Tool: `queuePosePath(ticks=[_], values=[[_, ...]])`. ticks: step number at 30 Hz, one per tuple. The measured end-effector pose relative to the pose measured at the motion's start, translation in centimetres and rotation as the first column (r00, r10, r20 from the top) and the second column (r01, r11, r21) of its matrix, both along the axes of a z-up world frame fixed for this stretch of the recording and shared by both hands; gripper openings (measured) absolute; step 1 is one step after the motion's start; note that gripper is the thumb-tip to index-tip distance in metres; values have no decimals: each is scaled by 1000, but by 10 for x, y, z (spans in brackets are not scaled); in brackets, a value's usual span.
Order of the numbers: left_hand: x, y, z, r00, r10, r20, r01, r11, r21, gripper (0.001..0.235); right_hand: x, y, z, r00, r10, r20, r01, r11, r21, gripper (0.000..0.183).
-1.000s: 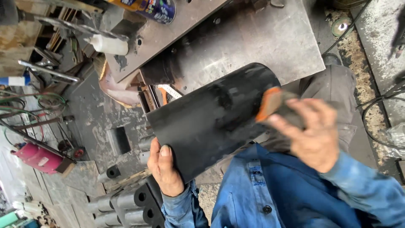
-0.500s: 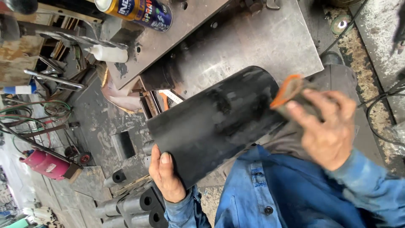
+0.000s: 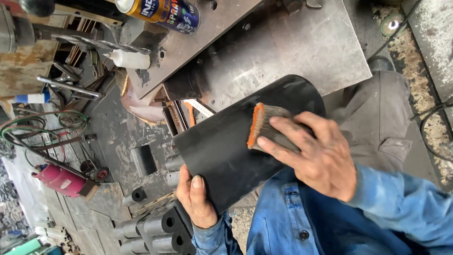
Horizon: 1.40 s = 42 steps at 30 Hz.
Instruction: Finishing and cleaning a large black cylindrical rubber industrial part using an angle grinder, spray, and cloth.
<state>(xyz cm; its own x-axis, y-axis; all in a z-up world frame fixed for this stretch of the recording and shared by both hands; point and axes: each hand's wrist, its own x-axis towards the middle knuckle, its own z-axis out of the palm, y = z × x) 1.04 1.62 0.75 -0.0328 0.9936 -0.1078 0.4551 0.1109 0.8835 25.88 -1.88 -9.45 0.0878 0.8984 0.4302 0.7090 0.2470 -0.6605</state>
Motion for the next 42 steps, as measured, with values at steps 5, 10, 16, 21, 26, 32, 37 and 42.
queuePosePath(ticks=[5, 10, 16, 21, 26, 32, 37, 42], values=[[-1, -1, -1, 1000, 6, 16, -6, 1000, 12, 57, 10, 9, 6, 999, 6, 43, -8, 999, 45, 53], [-4, 0, -2, 1000, -7, 30, 7, 1000, -1, 55, 6, 13, 11, 987, 60, 150, -58, 998, -18, 60], [-2, 0, 1, 999, -29, 30, 29, 1000, 5, 54, 8, 12, 9, 970, 67, 234, -73, 997, 16, 64], [-1, 0, -1, 997, -5, 73, 6, 1000, -15, 55, 15, 15, 7, 970, 153, 186, -146, 988, -52, 65], [2, 1, 2, 999, -2, 53, 3, 1000, -24, 57, 4, 10, -17, 973, 153, 173, -160, 987, 26, 60], [-5, -1, -3, 996, 44, 74, -42, 999, -26, 58, 14, 12, 21, 977, 183, 105, -176, 982, -74, 66], [-15, -7, -8, 996, 60, 71, -57, 998, -37, 58, 30, 17, -25, 949, 67, 309, -63, 998, -23, 69], [-12, -9, -9, 998, 54, 18, -54, 999, 1, 63, 39, 8, -14, 982, 5, 187, 19, 991, -131, 59]])
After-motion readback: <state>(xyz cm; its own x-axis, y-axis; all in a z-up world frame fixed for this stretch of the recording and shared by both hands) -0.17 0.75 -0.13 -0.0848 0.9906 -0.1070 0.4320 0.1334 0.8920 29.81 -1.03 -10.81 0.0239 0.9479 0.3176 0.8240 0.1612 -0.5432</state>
